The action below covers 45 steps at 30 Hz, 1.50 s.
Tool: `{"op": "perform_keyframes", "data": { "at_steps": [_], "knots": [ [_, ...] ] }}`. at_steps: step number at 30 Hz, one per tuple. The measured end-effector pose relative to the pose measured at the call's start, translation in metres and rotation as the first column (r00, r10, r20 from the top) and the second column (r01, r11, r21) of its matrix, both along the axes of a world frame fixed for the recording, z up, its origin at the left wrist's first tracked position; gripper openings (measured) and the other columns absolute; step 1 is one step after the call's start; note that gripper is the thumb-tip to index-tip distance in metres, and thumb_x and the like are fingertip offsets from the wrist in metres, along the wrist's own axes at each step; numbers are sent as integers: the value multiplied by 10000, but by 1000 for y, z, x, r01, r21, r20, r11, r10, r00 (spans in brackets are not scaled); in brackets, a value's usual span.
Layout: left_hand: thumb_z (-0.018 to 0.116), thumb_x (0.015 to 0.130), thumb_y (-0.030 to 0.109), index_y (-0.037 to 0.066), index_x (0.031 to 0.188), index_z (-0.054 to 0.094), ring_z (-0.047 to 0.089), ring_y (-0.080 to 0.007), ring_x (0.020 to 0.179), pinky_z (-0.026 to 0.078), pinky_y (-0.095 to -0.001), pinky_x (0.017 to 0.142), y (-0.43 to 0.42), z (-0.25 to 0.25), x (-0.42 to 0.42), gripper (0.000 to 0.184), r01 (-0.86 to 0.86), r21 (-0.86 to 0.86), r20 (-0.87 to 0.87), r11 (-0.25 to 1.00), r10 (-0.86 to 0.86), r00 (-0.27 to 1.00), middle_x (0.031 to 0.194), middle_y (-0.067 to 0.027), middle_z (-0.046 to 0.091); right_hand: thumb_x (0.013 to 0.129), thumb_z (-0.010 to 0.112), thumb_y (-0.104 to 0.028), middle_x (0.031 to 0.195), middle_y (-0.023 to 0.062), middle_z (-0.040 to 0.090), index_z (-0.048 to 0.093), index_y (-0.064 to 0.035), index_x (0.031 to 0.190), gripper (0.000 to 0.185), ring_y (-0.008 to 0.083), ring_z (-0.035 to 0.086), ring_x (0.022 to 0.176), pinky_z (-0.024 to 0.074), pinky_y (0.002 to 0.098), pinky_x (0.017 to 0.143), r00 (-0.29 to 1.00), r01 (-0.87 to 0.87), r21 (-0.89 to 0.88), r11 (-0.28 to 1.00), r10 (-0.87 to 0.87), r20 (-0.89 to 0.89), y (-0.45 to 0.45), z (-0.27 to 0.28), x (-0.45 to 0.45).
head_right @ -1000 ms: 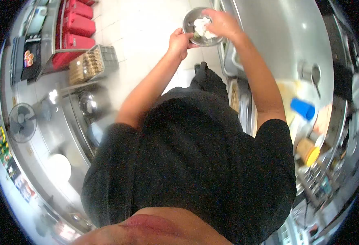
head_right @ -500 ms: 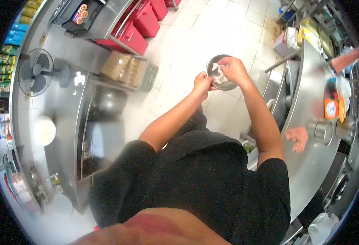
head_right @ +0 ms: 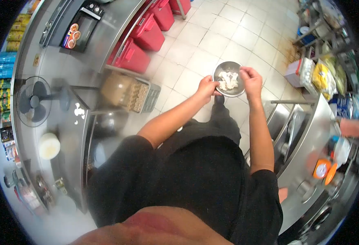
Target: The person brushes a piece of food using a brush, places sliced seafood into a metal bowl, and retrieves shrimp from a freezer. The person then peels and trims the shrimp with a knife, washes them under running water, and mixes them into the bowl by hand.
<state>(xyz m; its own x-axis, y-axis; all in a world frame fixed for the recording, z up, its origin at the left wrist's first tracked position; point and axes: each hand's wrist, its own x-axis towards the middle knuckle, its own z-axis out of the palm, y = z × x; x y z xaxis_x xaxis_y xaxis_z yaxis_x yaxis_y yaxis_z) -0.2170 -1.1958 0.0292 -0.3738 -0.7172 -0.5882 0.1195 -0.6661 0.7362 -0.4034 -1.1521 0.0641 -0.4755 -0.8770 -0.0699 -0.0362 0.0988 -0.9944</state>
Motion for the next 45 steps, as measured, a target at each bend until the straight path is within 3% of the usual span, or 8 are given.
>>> {"op": "perform_keyframes", "data": {
  "at_steps": [3, 8, 18, 26, 31, 35, 40, 45],
  "knots": [
    [534, 824, -40, -14, 973, 502, 675, -267, 719, 613, -376, 570, -88, 6, -18, 155, -117, -3, 43, 993, 117, 992, 920, -167, 615, 866, 660, -90, 970, 137, 659, 591, 41, 1063, 246, 216, 644, 831, 542, 320, 758, 786, 120, -26, 992, -79, 613, -72, 14, -60],
    [520, 824, -54, -6, 1069, 504, 680, -294, 821, 613, -417, 617, -226, 14, -4, 250, -363, -55, 48, 930, 365, 930, 1013, -167, 613, 869, 642, -114, 932, 104, 635, 602, -9, 994, 169, 217, 606, 873, 522, 349, 825, 587, 60, -6, 998, -31, 809, -221, -25, -148],
    [548, 846, -34, 9, 1066, 484, 678, -301, 866, 605, -452, 669, -479, -19, 90, 233, -695, -187, -98, 694, 691, 716, 1112, -195, 607, 874, 613, -63, 948, 117, 617, 589, 13, 973, 127, 214, 589, 896, 528, 333, 805, 464, -120, -2, 993, 58, 884, -477, -37, -161],
    [537, 859, -36, 40, 1091, 476, 659, -303, 887, 599, -413, 629, -667, -31, 160, 251, -867, -78, -183, 492, 848, 498, 1103, -165, 594, 857, 585, -30, 928, 148, 657, 601, 47, 943, 116, 248, 652, 848, 564, 338, 779, 628, 34, 214, 976, -187, 756, -587, -48, -238],
    [528, 902, 15, 12, 1057, 430, 640, -329, 911, 599, -447, 680, -759, -18, 174, 183, -935, -55, -121, 350, 927, 355, 1095, -178, 555, 836, 581, -15, 886, 133, 650, 596, 31, 936, 111, 242, 637, 841, 562, 342, 779, 586, 13, 299, 954, -250, 771, -688, -82, -251],
    [510, 975, 238, 39, 1073, 409, 624, -340, 896, 584, -472, 729, -787, -29, 183, 244, -921, -130, -198, 367, 901, 386, 1123, -176, 510, 848, 568, -16, 873, 123, 647, 593, 16, 943, 103, 223, 627, 798, 546, 320, 726, 542, -270, 328, 905, -139, 829, -793, -148, -225],
    [461, 989, 348, 74, 1035, 479, 626, -279, 871, 542, -445, 702, -746, -48, 138, 278, -952, -177, -6, 249, 967, 254, 1014, -102, 586, 877, 530, -31, 829, 103, 621, 573, 16, 947, 95, 213, 608, 773, 544, 318, 737, 611, -528, 462, 712, -59, 789, -923, -234, -170],
    [502, 965, 410, 75, 956, 507, 584, -308, 939, 489, -483, 856, -748, -154, 78, 335, -981, 116, 112, 155, 979, 168, 996, -119, 588, 893, 529, -56, 850, 109, 627, 573, 11, 973, 114, 209, 604, 787, 535, 319, 758, 607, -626, 461, 629, 22, 794, -992, -267, -125]
  ]
}}
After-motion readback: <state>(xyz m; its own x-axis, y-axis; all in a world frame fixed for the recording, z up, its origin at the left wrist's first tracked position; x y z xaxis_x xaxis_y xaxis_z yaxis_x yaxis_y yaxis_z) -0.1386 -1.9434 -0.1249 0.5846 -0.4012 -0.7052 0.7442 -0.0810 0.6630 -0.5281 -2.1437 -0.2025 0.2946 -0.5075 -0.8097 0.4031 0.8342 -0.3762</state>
